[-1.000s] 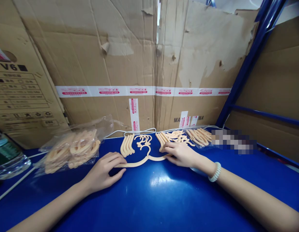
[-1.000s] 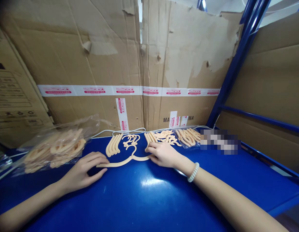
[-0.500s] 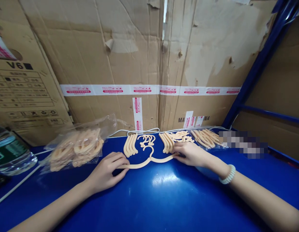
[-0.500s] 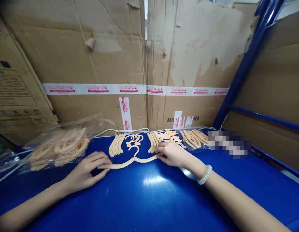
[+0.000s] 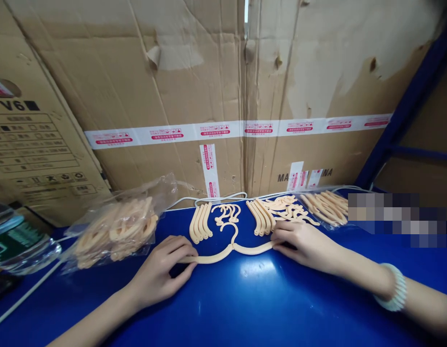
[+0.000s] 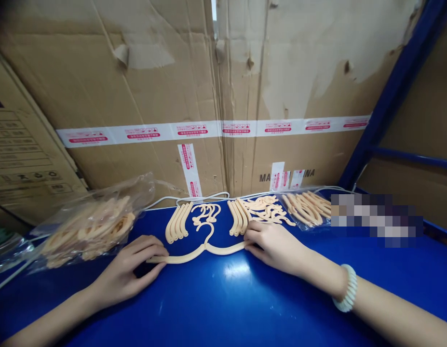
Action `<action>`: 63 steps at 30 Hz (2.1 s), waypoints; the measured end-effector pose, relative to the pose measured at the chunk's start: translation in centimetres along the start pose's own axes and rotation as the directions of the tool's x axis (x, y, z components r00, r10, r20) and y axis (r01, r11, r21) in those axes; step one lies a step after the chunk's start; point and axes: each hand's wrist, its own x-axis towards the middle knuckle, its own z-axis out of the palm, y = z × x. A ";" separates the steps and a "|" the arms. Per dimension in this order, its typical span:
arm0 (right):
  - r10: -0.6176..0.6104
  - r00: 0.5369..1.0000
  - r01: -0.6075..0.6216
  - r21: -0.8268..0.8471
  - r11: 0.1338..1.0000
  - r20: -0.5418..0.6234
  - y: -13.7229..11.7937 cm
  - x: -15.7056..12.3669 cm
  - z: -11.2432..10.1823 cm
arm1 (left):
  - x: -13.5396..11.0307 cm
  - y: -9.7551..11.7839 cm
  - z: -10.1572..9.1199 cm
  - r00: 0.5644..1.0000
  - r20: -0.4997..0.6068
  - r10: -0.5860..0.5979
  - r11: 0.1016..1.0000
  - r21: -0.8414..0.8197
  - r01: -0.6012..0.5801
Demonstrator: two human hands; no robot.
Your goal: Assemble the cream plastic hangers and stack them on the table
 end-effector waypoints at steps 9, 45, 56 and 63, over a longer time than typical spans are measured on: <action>0.029 0.988 -0.030 -0.003 1.000 -0.151 0.3 -1.4 2.4 | 0.2 -0.1 0.2 0.999 0.028 -0.036 0.999 0.013 0.036; 0.052 0.979 -0.057 -0.021 0.998 -0.198 -1.4 -1.5 1.9 | -0.8 0.6 -0.1 0.998 -0.065 -0.026 0.999 0.018 0.027; 0.045 0.984 -0.057 -0.066 0.996 -0.172 -1.3 -1.8 1.3 | -1.1 0.1 0.1 0.992 -0.108 -0.060 0.998 0.002 0.060; 0.032 0.988 -0.045 -0.087 0.995 -0.154 -1.6 -1.8 1.2 | -0.8 -0.4 0.1 0.984 -0.169 -0.047 0.999 0.020 0.051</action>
